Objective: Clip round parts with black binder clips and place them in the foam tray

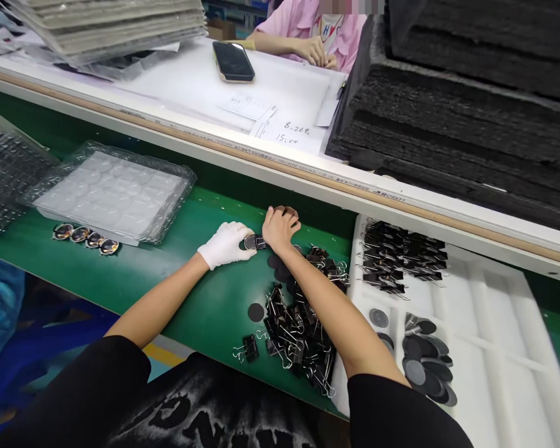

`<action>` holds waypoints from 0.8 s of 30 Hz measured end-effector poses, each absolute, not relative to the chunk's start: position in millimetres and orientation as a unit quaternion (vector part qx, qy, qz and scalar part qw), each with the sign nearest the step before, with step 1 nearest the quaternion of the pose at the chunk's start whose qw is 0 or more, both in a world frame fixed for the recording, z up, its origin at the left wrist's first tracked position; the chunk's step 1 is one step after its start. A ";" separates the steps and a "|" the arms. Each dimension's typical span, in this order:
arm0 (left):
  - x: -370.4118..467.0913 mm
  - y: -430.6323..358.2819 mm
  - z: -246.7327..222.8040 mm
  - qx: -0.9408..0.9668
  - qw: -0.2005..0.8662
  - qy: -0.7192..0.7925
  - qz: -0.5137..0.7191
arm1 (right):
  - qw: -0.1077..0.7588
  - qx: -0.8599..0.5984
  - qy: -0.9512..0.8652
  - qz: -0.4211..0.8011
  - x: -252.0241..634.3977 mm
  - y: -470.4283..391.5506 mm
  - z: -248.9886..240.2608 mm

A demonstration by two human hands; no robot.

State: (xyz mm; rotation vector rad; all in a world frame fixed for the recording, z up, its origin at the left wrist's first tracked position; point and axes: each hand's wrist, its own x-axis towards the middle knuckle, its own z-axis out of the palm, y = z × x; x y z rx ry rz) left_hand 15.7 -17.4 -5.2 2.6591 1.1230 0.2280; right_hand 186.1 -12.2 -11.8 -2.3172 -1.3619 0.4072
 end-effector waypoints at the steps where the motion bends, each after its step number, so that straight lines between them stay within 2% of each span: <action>1: 16.6 -18.2 -3.7 0.913 0.119 0.384 0.075 | 0.211 -0.831 -0.492 0.152 184.7 -10.6 -9.7; 5: 19.9 -32.2 4.4 0.897 0.084 0.430 0.054 | 0.254 -0.807 -0.502 0.181 189.7 -12.1 13.6; 8: 12.9 -47.0 13.3 0.856 0.061 0.513 0.031 | 0.270 -0.657 -0.649 0.272 213.1 -39.9 46.8; 11: -2.3 -49.5 22.3 0.871 0.058 0.487 0.032 | 0.128 -0.423 -0.817 0.370 242.2 -90.8 74.5; 14: -12.7 -38.6 26.4 0.934 0.055 0.351 0.033 | -0.004 -0.450 -0.822 0.349 257.4 -135.4 79.7; 16: -13.8 -31.4 25.8 0.954 0.055 0.294 0.022 | -0.035 -0.499 -0.810 0.308 259.2 -149.0 74.1; 20: -12.0 -30.1 23.2 0.940 0.037 0.338 0.027 | -0.011 -0.487 -0.817 0.308 263.2 -145.3 71.6; 24: -16.9 -33.9 22.6 0.924 0.000 0.374 0.079 | 0.105 -0.472 -0.772 0.412 277.5 -133.1 88.6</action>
